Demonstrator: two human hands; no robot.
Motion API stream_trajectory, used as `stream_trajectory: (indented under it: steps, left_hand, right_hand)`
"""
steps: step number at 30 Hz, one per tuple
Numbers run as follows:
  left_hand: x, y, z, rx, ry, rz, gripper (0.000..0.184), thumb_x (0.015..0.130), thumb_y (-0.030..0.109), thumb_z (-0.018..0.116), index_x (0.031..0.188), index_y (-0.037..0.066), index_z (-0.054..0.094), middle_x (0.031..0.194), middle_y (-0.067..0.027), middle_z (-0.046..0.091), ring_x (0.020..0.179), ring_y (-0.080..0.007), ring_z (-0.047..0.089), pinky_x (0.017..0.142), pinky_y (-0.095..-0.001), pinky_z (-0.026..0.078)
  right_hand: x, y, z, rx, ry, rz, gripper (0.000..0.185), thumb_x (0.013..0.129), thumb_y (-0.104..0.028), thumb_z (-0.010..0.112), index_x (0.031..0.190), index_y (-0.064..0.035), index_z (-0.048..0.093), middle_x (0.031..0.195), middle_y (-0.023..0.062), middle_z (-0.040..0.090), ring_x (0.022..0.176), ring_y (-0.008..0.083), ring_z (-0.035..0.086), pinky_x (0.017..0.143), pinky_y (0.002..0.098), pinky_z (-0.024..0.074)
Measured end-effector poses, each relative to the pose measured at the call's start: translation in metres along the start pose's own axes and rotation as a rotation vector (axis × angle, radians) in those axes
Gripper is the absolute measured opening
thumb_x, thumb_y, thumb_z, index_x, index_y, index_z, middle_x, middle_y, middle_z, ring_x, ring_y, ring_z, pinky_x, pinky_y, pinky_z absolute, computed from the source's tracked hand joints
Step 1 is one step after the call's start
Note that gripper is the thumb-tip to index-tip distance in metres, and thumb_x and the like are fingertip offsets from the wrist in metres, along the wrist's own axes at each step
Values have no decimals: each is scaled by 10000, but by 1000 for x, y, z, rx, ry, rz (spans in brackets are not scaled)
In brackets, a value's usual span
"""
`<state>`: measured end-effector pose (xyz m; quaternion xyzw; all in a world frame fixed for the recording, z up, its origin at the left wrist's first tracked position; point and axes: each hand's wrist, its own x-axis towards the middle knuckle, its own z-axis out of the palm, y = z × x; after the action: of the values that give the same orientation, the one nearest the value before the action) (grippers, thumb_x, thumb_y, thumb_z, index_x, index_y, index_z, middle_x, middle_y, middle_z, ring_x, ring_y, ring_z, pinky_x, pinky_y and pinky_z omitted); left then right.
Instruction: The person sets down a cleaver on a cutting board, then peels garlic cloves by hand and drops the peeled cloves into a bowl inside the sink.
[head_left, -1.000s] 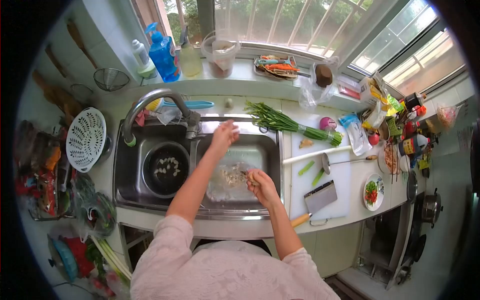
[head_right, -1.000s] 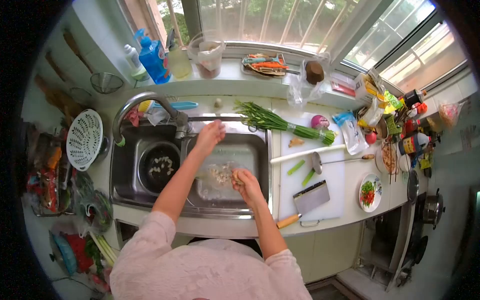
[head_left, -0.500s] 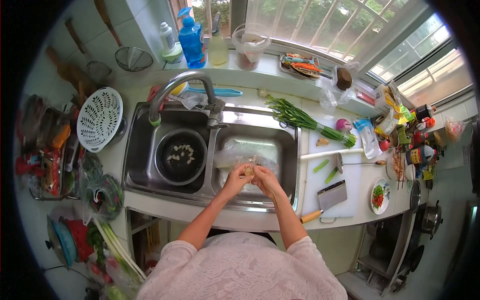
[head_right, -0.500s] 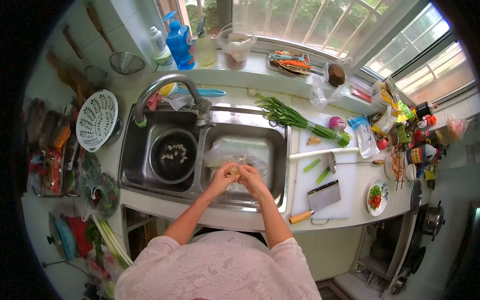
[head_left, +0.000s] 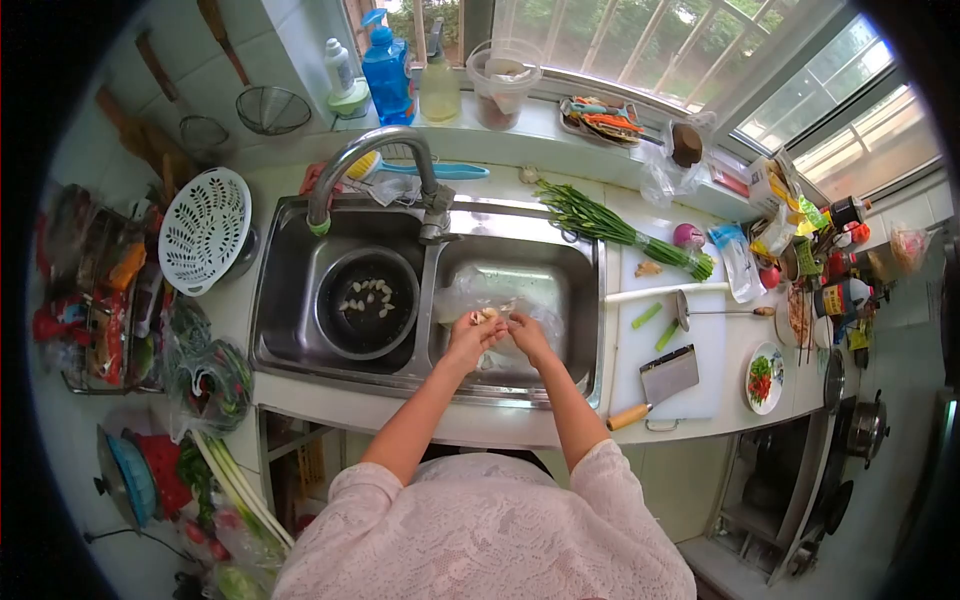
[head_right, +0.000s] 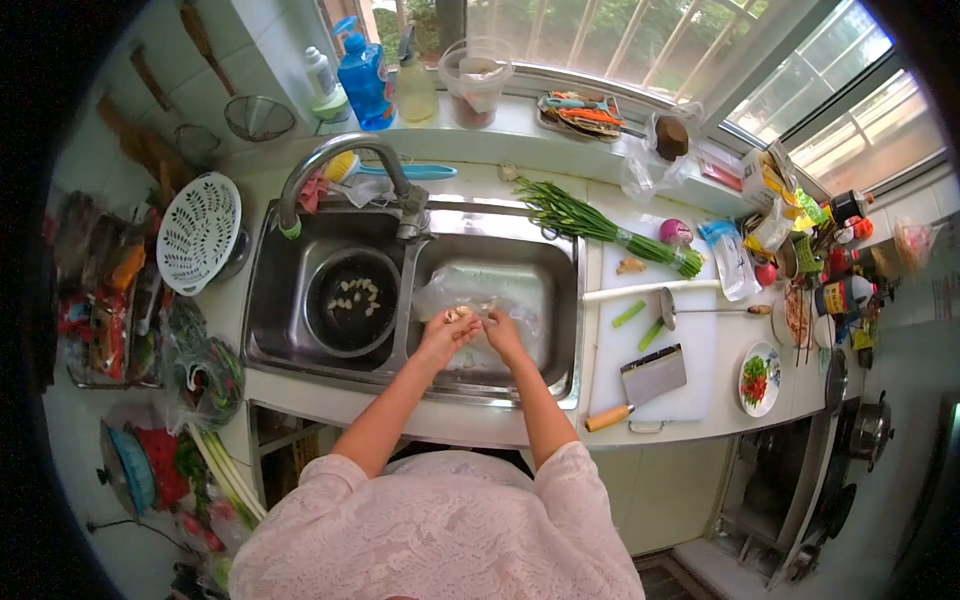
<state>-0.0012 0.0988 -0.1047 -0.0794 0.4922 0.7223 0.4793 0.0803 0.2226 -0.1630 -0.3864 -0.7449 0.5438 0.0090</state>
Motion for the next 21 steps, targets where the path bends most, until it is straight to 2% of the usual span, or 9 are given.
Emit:
stream_trajectory:
  steps: [4,9,11,14,16,17,19,20,21]
  left_hand:
    - [-2,-1,0,-161,-75,-104,232,906,30,525,1116,-59,487,1085,-189,588,978,-249,608,867,-305,518]
    - [-14,-2,5,-262,-111,-142,240,910,37,505,1114,-86,477,1098,-220,574,1016,-285,594,884,-346,519]
    - [-22,0,8,-258,-138,-150,257,924,63,492,1131,-88,474,1118,-219,567,1035,-277,584,912,-349,507]
    - [-32,-1,8,-244,-126,-176,273,933,94,482,1170,-42,479,1124,-189,579,1055,-281,579,860,-335,511]
    - [-30,-7,4,-96,-38,-240,238,915,124,520,1130,24,540,1094,-114,608,1024,-230,584,814,-307,486]
    - [-29,-9,3,-94,-41,-236,238,915,124,520,1130,24,540,1094,-114,608,1024,-230,584,814,-307,486]
    - [-20,-21,-8,237,171,-13,166,889,142,562,1035,74,598,1015,-36,624,929,-150,573,777,-270,442]
    - [-18,-24,-16,238,167,-11,166,889,142,562,1035,74,598,1015,-36,624,929,-150,573,777,-270,442]
    - [-17,-26,-25,295,271,4,156,884,157,573,1003,66,615,962,-22,625,876,-129,566,754,-272,439]
  right_hand:
    - [-20,0,-10,97,-190,-10,310,879,-183,544,1100,28,596,1015,144,658,978,227,599,849,337,448]
    - [-68,-26,-34,-484,-503,-94,312,862,-198,550,1081,16,607,992,210,651,954,331,620,841,378,461]
    - [-76,-16,-32,-459,-470,-172,282,858,-206,542,1011,14,631,981,219,646,941,356,611,817,388,465]
    - [-89,-25,-38,-462,-472,-219,268,855,-208,537,953,19,641,932,212,654,898,361,616,819,390,466]
    - [-91,-31,-42,-510,-688,-294,247,850,-195,545,936,18,637,891,197,658,841,360,615,794,398,471]
    - [-93,-33,-42,-511,-685,-298,247,850,-195,545,936,18,637,891,197,658,841,360,615,794,398,471]
    - [-92,-22,-38,-490,-656,-218,282,825,-174,592,1012,37,593,964,222,629,889,380,583,801,417,456]
    - [-91,-13,-34,-490,-652,-220,282,825,-174,592,1012,37,593,964,222,629,889,380,583,801,417,456]
    - [-88,8,-26,-438,-315,-279,324,811,-160,611,1058,42,560,1022,249,593,937,391,558,803,426,445]
